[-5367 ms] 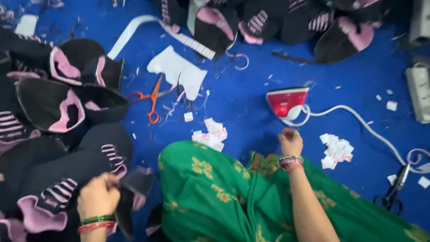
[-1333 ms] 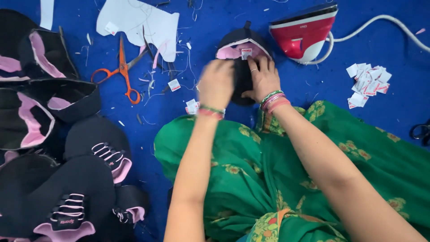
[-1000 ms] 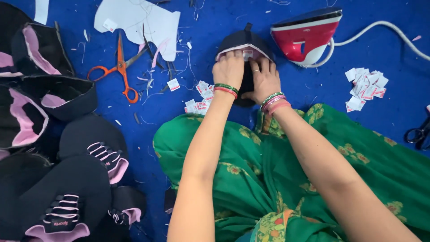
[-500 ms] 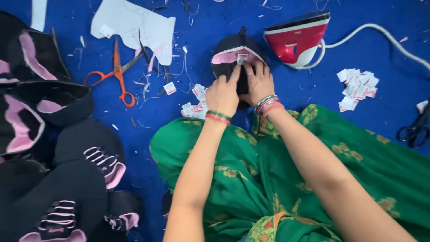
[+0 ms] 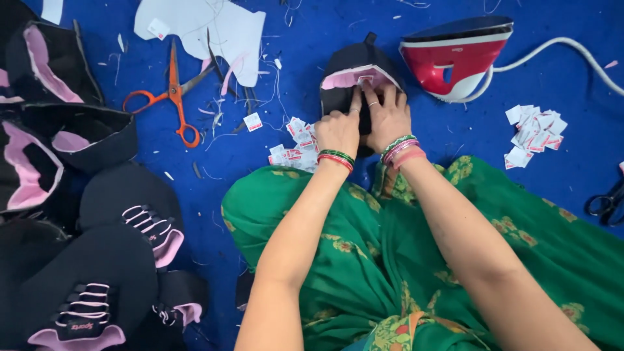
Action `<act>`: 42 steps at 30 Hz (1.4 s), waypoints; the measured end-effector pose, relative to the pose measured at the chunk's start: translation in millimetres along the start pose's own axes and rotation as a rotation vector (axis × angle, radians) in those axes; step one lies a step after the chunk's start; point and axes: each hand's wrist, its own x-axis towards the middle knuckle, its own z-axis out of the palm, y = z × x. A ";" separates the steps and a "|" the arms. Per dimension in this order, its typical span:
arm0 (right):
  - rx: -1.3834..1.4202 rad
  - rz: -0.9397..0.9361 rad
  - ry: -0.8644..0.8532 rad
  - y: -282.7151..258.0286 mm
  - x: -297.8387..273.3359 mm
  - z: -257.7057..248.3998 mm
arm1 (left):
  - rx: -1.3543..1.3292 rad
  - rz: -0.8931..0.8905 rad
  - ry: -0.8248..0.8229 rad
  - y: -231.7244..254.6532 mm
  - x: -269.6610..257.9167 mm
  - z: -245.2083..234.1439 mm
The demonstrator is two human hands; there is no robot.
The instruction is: The person sits on the floor of a workshop and irons black fabric shoe uppers with a small red electric iron, pressing the edges and pink lining of each upper. They place a small white label inside an upper, iron it, then set the finished upper onto a large pile of completed uppers beside them.
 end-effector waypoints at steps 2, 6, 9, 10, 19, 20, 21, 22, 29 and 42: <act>-0.015 -0.013 0.019 2.4 1.4 3.8 | -0.002 0.003 0.020 0.9 -0.3 5.0; -0.002 -0.054 0.068 -3.1 0.0 -4.9 | 0.003 0.001 0.034 2.5 -3.3 13.8; 0.260 -0.277 0.273 32.0 -13.1 25.0 | 0.008 -0.008 0.024 1.5 -0.3 7.5; 0.254 -0.279 0.272 38.2 -28.2 27.7 | 0.002 -0.010 0.026 1.6 -0.5 5.5; 0.599 0.050 0.893 93.5 -27.8 -12.8 | -0.217 0.010 -0.198 -5.5 1.9 -14.8; 0.560 0.024 0.801 94.7 -19.9 -30.3 | -0.255 0.016 -0.202 -5.7 1.0 -14.7; 0.521 -0.001 0.710 95.4 -11.8 -47.6 | -0.292 0.022 -0.207 -6.2 0.3 -14.2; 0.514 -0.011 0.713 97.9 -10.8 -63.4 | -0.300 0.019 -0.198 -5.8 1.1 -13.5; -0.136 -0.126 0.159 35.0 -53.8 -186.3 | -0.388 -0.021 -0.197 -8.0 3.4 -4.5; -0.353 -0.032 -0.071 -33.0 -7.3 -92.6 | -0.411 -0.028 -0.309 -10.1 7.0 -14.6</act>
